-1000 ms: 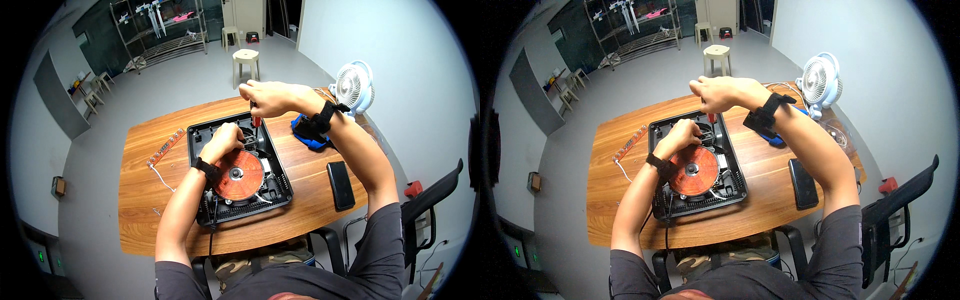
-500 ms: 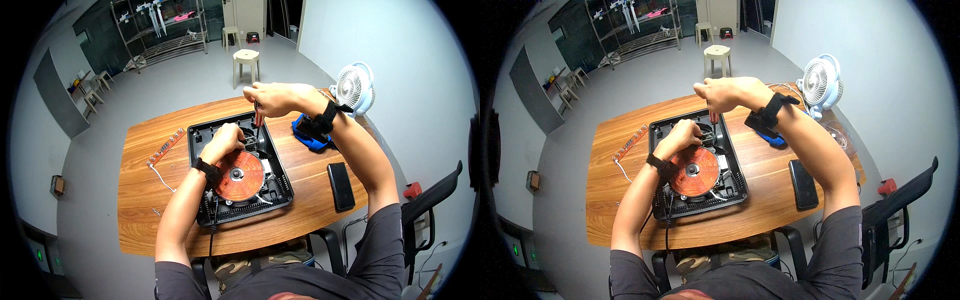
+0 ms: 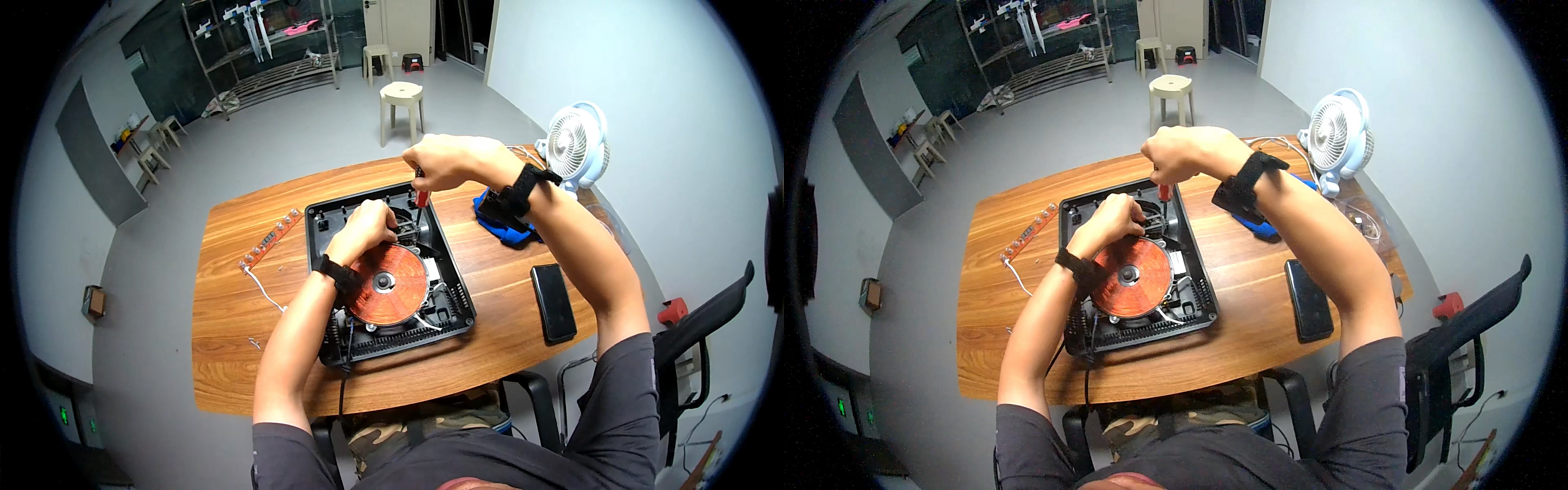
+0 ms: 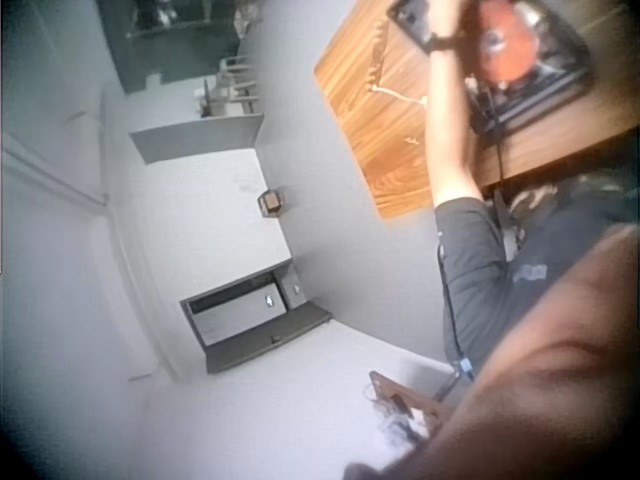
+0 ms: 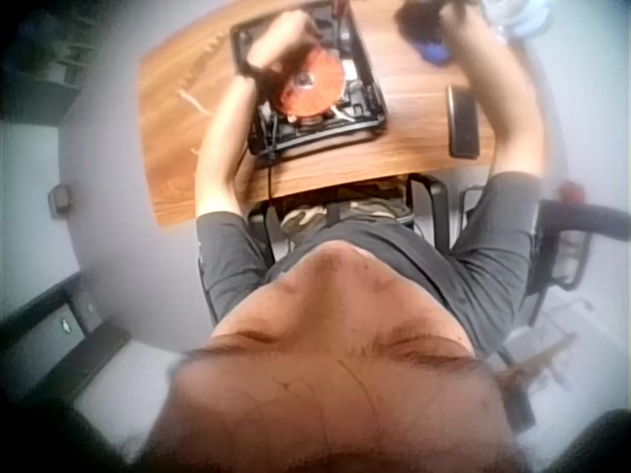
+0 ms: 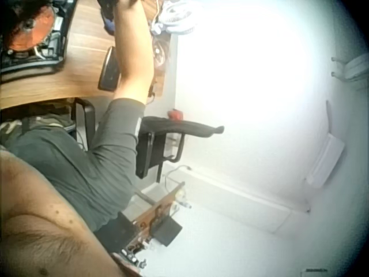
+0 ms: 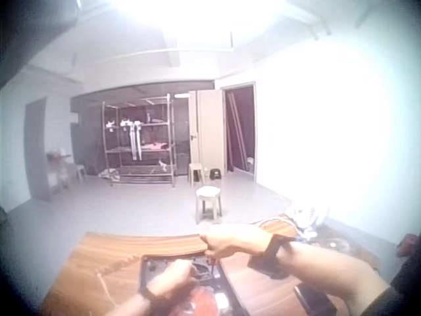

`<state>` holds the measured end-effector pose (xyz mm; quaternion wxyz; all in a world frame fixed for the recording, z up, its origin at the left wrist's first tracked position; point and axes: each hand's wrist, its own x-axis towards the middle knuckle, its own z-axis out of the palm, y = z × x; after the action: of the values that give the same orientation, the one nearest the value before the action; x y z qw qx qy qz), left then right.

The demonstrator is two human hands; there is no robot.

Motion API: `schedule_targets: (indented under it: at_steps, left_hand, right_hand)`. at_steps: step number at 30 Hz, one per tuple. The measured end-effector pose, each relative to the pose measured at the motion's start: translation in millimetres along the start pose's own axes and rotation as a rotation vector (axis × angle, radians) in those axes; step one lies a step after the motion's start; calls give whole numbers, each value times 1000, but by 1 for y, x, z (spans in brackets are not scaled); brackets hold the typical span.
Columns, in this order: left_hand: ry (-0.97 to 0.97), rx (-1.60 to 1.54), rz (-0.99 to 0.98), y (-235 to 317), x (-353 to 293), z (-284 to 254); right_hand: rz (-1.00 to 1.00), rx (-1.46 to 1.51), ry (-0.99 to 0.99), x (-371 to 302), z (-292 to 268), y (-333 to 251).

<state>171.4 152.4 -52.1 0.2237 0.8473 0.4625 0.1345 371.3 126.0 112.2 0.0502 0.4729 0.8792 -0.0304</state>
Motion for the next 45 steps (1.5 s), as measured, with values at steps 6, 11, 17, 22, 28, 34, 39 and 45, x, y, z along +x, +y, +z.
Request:
schedule_targets:
  at_steps: [6,11,17,22,28,34,39,45]
  left_hand:
    - [8,26,60,0,-1,-2]
    - [27,104,107,-10,-2,1]
    - [25,21,97,-2,-15,-1]
    - [79,-45,184,-22,-36,-31]
    - [181,44,-17,-102,-98,-83]
    - [93,282,-368,-160,-151,-76]
    - [49,245,-483,-160,-150,-70]
    - [75,292,-404,-134,-147,-66]
  right_hand:
    - [91,17,-97,15,-1,-3]
    - [71,28,-52,20,1,-8]
    - [34,-12,14,11,0,-10]
    - [99,-35,-1,11,-4,-24]
    - [108,31,-6,15,1,-13]
    - [136,78,-23,8,-7,-18]
    - [96,49,22,8,-2,-14]
    - [100,51,44,6,3,-14]
